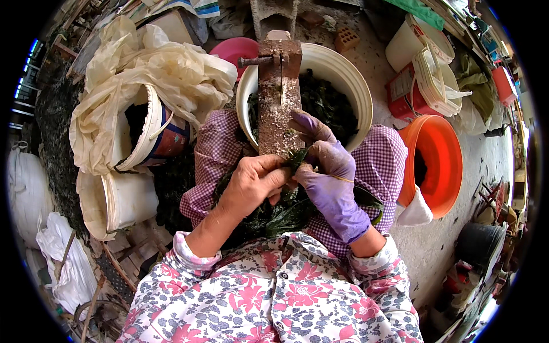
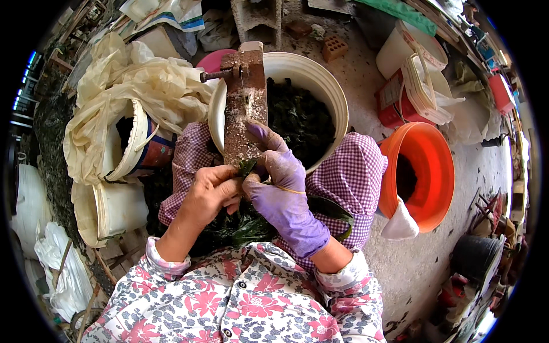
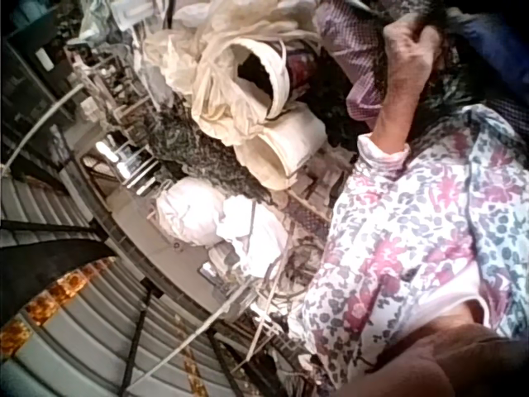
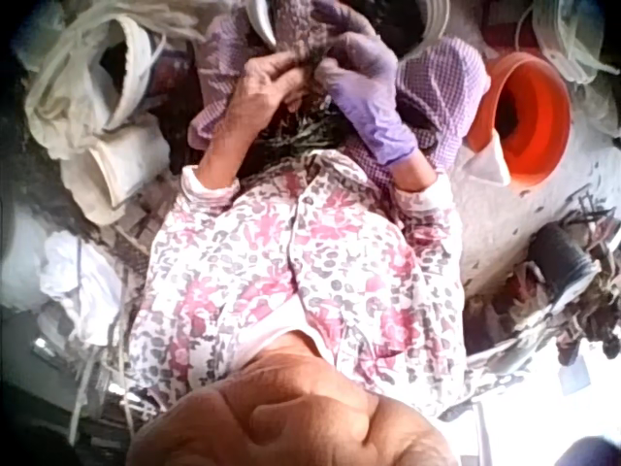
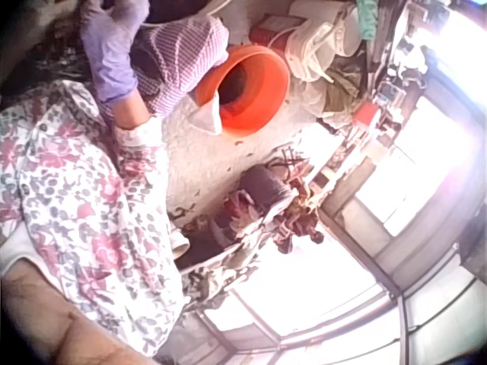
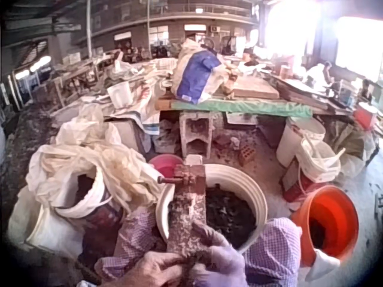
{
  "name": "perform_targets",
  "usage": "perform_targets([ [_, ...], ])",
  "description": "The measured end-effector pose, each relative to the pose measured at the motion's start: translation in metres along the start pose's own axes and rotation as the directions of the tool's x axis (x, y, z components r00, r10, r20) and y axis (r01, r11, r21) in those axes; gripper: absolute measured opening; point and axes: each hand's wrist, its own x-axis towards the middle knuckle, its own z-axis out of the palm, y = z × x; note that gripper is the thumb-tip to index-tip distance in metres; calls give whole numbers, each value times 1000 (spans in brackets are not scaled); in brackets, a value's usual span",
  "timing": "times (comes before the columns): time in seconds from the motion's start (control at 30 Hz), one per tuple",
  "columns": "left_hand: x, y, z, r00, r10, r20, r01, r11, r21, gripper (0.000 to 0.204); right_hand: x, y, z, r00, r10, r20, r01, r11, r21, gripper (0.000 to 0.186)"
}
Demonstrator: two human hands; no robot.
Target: The person sits and uses a manual guillotine-style cutter to slice large sheets of dark green seaweed into smaller pieces. They repeatedly pick up the seaweed, position it on the cutter, and press down the lever to cut it, dropping the pieces into a white bucket below.
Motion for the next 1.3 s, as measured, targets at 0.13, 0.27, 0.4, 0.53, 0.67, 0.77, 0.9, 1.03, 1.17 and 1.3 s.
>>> perform_targets([
  [0.13,-2,16,11,835,547,58,-452,622,640,9,0,-1,-6,1000,13,19,-13,1000,-9,8],
  [0.27,4,16,5,729,632,263,-632,473,614,12,6,-11,-15,951,265,159,-282,955,96,7],
  [0.4,9,10,8,735,634,240,-628,503,593,10,9,-14,-17,905,397,154,-417,898,136,6],
  [0.53,4,8,2,810,555,186,-558,635,534,7,-2,-14,-10,955,283,94,-293,949,120,5],
  [0.67,-6,9,-5,937,346,48,-345,900,265,7,-8,-12,4,996,73,-45,-68,992,105,5],
  [0.77,-14,2,-2,978,169,-125,-178,982,-65,12,-3,-26,13,965,246,-87,-204,920,336,5],
  [0.9,-25,-6,-2,966,135,-220,-162,980,-111,13,4,-27,10,956,281,-79,-206,842,498,9],
  [1.03,-33,-11,-2,957,-29,-288,-76,935,-347,13,11,-35,-1,942,331,-54,-267,838,475,38],
  [1.17,-26,-9,-13,951,-69,-303,-54,923,-382,21,11,-34,-3,938,344,-48,-306,883,356,39],
  [1.3,-6,12,-27,886,339,-317,-292,938,185,29,6,-24,-11,978,205,-33,-192,951,242,20],
])
